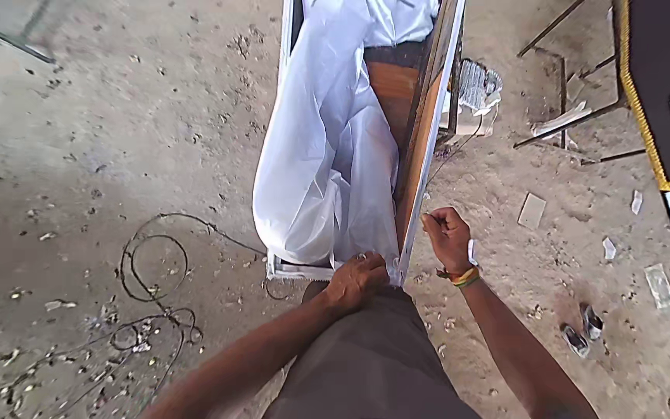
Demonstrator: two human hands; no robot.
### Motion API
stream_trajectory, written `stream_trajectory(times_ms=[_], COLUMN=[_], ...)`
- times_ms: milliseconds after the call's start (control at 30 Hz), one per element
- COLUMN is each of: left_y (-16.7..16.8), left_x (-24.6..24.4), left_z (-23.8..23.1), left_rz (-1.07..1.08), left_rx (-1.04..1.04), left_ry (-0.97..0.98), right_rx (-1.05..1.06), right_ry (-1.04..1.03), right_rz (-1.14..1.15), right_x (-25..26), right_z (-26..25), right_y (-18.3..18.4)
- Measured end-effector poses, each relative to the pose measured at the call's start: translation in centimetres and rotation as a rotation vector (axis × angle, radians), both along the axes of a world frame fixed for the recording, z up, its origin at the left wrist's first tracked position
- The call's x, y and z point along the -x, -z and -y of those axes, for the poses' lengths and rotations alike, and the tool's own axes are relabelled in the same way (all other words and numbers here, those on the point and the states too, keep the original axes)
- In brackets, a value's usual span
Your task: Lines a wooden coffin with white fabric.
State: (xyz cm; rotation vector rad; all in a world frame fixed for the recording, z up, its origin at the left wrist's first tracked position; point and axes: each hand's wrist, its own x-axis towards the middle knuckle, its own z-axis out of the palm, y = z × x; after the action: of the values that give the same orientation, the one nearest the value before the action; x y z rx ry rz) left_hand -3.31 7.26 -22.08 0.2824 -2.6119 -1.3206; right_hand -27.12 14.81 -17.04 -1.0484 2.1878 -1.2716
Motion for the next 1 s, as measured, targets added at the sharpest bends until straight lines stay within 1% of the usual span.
stream_trajectory(times_ms=[33,67,100,133,167,233,300,333,400,433,500,567,600,667,733,767,833,867,933,967,1000], left_y=[0.1,0.1,0.1,0.0,-0.1,-0.2,-0.3,-0.3,0.0,0.1,0.3,0.3,0.3,0.2,0.1,0.2,0.5,0.6,0.7,0.7,0.7], left_x=[0.0,0.1,0.1,0.1,0.2,0.3,0.3,0.3,0.3,0.3,0.3,0.4,0.4,0.4,0.4,0.4,0.4,0.4,0.4,0.4,0.4], left_z=[-0.1,-0.2,-0.2,-0.3,-0.3,-0.2,-0.3,-0.2,-0.1,-0.1,-0.2,-0.1,-0.1,0.2,0.3,0.3,0.5,0.5,0.3,0.3,0.3], left_rz=[0.006,0.009,0.013,0.019,0.027,0.038,0.047,0.051,0.052,0.050,0.038,0.020,0.023,0.044,0.053,0.050,0.022,0.004,0.005,0.017,0.028], left_rx=[0.008,0.013,0.016,0.020,0.021,0.004,-0.008,-0.011,-0.019,-0.022,-0.029,-0.015,-0.022,-0.063,-0.095,-0.101,-0.107,-0.114,-0.103,-0.094,-0.087], left_ry=[-0.005,-0.014,-0.021,-0.026,-0.030,-0.034,-0.042,-0.040,-0.038,-0.037,-0.033,-0.027,-0.018,-0.002,0.008,0.013,0.016,0.011,0.004,0.002,0.001], right_rx=[-0.008,-0.065,-0.184,-0.353,-0.572,-1.045,-1.368,-1.455,-1.494,-1.456,-1.269,-1.088,-1.010,-0.855,-0.767,-0.765,-0.806,-0.881,-1.128,-1.204,-1.211], right_ry=[-0.082,-0.181,-0.300,-0.439,-0.576,-0.761,-0.836,-0.825,-0.762,-0.748,-0.796,-0.914,-0.999,-1.219,-1.358,-1.386,-1.356,-1.291,-1.109,-0.994,-0.877], right_rz=[-0.147,-0.319,-0.484,-0.614,-0.663,-0.656,-0.678,-0.681,-0.648,-0.586,-0.379,-0.262,-0.260,-0.300,-0.268,-0.268,-0.324,-0.357,-0.376,-0.333,-0.287], right_x=[0.4,0.7,1.0,1.2,1.3,1.3,1.0,0.9,0.6,0.6,0.8,0.0,-1.0,-3.3,-4.5,-4.3,-2.8,-2.0,-1.0,-0.6,-0.3], right_z=[2.6,5.3,8.0,10.6,13.0,17.1,18.9,19.3,20.3,20.9,22.0,22.7,22.9,23.4,24.0,24.2,24.5,24.6,24.4,24.1,23.7], right_y=[-0.2,-0.4,-0.8,-1.0,-1.2,-0.9,1.1,2.4,3.5,3.3,3.1,3.7,3.5,4.4,4.2,4.1,4.4,4.6,4.3,4.8,5.7])
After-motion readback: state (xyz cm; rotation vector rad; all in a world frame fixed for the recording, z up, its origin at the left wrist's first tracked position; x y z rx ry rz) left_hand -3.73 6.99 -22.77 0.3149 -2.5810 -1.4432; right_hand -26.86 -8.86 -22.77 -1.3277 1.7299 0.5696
